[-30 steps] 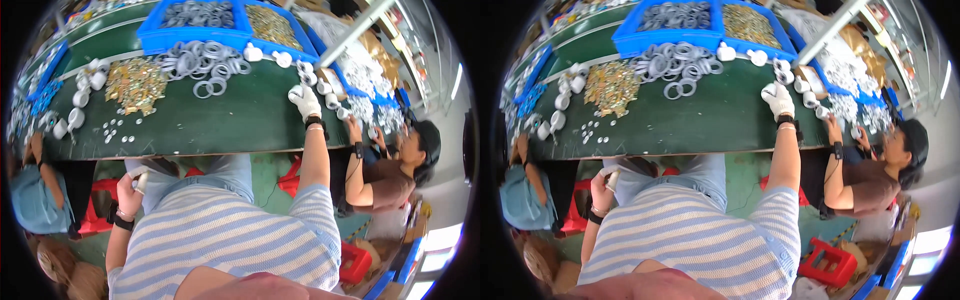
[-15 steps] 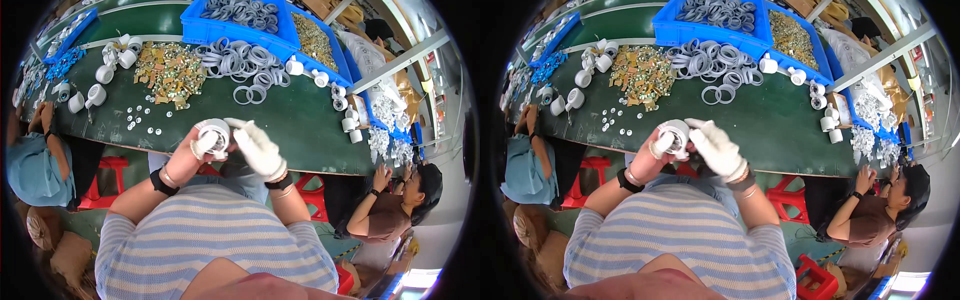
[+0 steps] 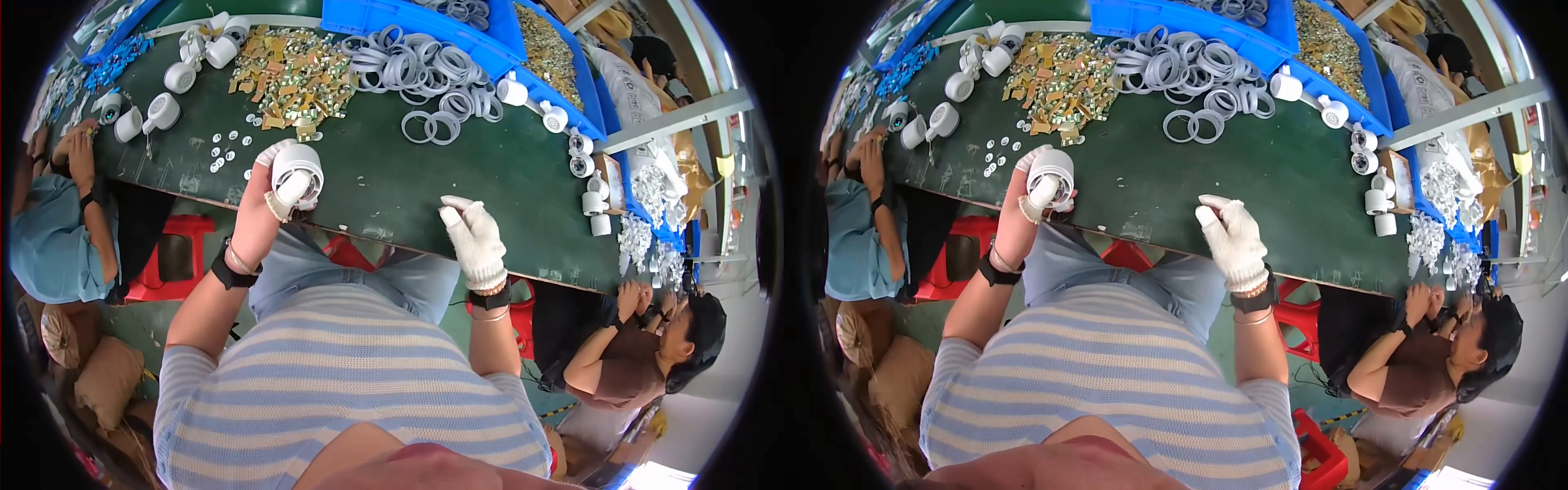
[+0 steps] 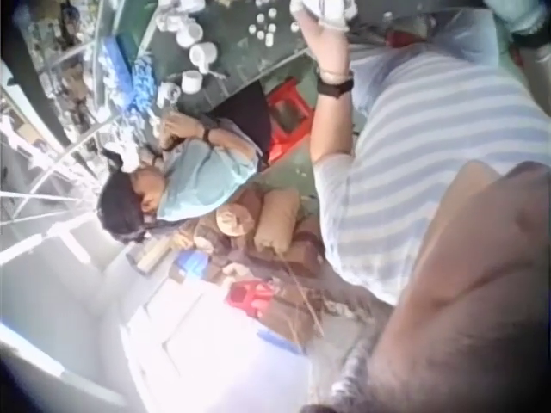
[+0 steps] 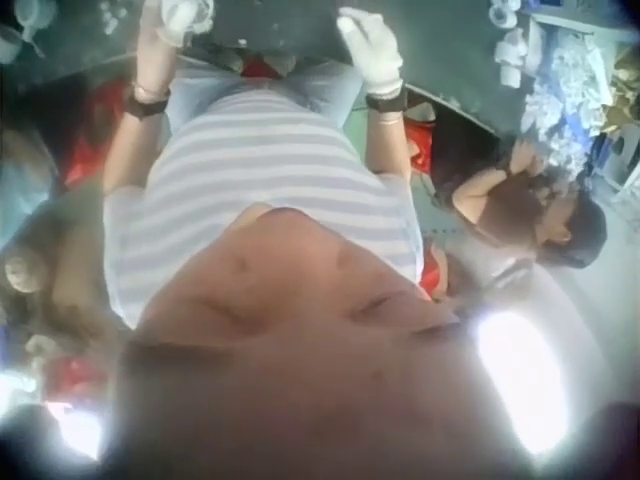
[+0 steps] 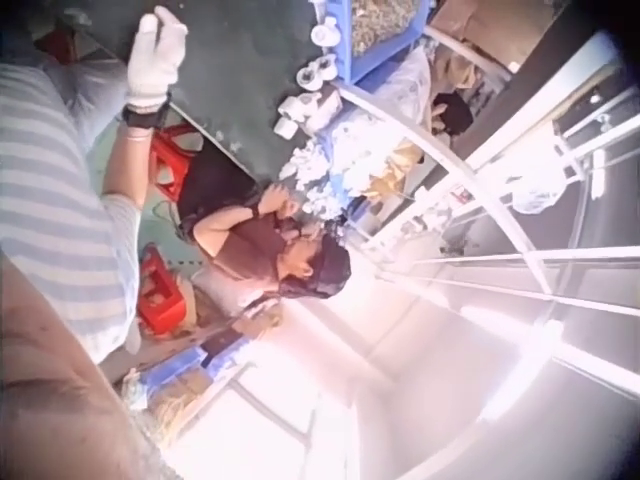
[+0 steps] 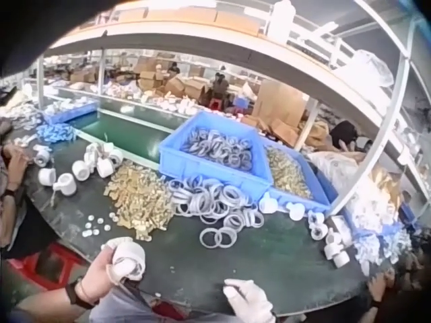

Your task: The person picks up a circuit board and a white housing, fits the board into the housing, and presses a grey ring onto the assembly. They then pick up a small green component and a white cap, joining them together before placing the unit on the table.

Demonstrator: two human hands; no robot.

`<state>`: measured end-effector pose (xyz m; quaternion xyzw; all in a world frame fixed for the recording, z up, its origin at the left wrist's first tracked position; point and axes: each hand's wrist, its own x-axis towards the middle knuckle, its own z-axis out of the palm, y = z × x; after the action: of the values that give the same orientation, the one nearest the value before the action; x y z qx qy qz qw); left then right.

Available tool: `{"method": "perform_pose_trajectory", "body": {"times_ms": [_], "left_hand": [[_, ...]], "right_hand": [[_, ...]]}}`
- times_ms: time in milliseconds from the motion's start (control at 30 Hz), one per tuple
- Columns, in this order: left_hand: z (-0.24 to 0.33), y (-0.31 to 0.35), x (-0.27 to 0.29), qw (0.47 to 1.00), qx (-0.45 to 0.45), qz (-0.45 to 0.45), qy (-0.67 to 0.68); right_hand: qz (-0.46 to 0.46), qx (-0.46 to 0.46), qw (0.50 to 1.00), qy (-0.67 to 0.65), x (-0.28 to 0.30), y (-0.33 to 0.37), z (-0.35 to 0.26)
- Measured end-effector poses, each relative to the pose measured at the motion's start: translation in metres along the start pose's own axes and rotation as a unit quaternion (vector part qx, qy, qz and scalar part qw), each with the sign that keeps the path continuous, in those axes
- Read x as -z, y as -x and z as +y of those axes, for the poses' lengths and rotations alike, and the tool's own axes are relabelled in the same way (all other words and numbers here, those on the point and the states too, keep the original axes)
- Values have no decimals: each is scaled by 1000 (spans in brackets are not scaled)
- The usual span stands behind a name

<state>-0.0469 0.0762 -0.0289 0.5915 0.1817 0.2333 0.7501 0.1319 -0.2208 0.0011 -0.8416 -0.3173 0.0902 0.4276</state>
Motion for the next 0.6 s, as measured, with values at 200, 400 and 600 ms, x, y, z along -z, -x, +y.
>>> {"method": "perform_pose_trajectory", "body": {"times_ms": [200,400,600], "left_hand": [[-5,-25,-23,996,80,-27,3],[7,-35,-22,971,227,47,54],[15,-31,-38,977,200,70,-8]], "right_hand": [[-87,-136,982,-97,16,-21,8],[-171,-301,907,-239,32,-47,7],[-173,-309,891,-284,39,-55,3]]}}
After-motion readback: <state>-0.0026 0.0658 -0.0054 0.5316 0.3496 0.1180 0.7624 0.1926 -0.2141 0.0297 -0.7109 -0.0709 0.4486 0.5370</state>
